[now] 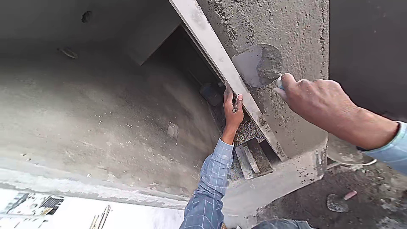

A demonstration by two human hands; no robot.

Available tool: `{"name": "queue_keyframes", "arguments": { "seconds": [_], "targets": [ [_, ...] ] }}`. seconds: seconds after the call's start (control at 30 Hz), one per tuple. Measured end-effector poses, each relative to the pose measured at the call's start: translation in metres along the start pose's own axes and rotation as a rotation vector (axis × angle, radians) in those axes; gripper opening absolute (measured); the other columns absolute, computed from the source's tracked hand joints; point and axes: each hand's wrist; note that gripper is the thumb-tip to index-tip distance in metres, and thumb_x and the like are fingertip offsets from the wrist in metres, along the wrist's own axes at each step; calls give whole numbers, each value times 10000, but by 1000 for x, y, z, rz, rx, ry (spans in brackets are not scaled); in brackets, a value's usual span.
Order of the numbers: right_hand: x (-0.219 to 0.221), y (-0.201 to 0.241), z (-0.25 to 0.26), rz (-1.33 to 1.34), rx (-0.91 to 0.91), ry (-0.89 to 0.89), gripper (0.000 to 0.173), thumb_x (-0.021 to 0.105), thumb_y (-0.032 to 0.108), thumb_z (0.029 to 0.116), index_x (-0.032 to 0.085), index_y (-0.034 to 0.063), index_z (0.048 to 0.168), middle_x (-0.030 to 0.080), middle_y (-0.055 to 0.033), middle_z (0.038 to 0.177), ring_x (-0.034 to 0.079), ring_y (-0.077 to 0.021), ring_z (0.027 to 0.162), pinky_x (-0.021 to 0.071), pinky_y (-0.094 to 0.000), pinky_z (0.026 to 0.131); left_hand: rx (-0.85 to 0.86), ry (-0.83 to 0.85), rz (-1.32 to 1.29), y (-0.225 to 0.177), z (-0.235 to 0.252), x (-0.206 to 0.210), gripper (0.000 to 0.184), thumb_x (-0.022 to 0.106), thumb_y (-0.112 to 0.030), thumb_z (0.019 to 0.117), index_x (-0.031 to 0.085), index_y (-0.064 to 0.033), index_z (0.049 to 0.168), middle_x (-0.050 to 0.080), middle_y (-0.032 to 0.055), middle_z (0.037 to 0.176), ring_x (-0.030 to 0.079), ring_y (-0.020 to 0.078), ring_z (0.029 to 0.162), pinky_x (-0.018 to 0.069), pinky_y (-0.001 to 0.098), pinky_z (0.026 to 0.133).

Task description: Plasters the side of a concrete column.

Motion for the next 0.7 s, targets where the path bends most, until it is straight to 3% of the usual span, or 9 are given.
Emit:
{"name": "queue_keyframes", "arguments": {
  "seconds": [0.1, 0.2, 0.27, 0.33, 0.4, 0.7],
  "targets": [
    [30, -11, -22, 53, 13, 68, 241, 565, 225, 1060, 550, -3, 985, 545, -155, 591, 639, -399, 546, 468, -486, 455, 16, 22, -12, -1, -1, -1, 550, 510, -289, 1059, 438, 33, 1499, 343, 193, 1609, 361, 230, 1478, 322, 375, 1198],
    [66, -38, -47, 248, -11, 41, 302, 614, 285, 1032, 596, -16, 1014, 576, -164, 617, 644, -411, 571, 474, -524, 483, -54, 75, -15, -2, -7, -6, 624, 508, -333, 1066, 320, -45, 1587, 291, 137, 1650, 367, 206, 1478, 357, 379, 1180],
    [61, -45, -46, 358, 35, 49, 371, 559, 353, 1057, 556, -17, 1030, 557, -175, 634, 632, -427, 597, 463, -546, 518, -61, 86, -31, -2, -3, -5, 654, 510, -325, 1065, 261, -69, 1612, 261, 133, 1663, 372, 203, 1476, 384, 380, 1163],
    [55, -43, -44, 384, 36, 48, 433, 428, 424, 1087, 527, 7, 1027, 529, -157, 634, 620, -422, 599, 448, -542, 514, -19, 51, -69, 8, 0, -1, 643, 507, -259, 1053, 266, 0, 1590, 309, 197, 1616, 437, 203, 1424, 448, 351, 1123],
    [56, -40, -40, 373, 28, 70, 468, 334, 442, 1099, 529, 25, 1019, 525, -152, 639, 619, -425, 613, 437, -541, 516, 15, 37, -88, 14, 3, 1, 643, 499, -239, 1050, 262, 48, 1574, 303, 229, 1607, 430, 200, 1433, 440, 336, 1140],
    [139, -38, -97, 365, 165, 265, 422, 426, 396, 1102, 559, -4, 1097, 600, -225, 711, 660, -483, 672, 479, -578, 537, 19, 38, -46, 16, 4, 0, 617, 469, -226, 1073, 237, 82, 1555, 385, 222, 1543, 559, 188, 1306, 564, 348, 997]
  ]
}}
Point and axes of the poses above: each hand's wrist, its own z-axis towards the middle knuckle, its own x-axis out of the palm, y = z × x
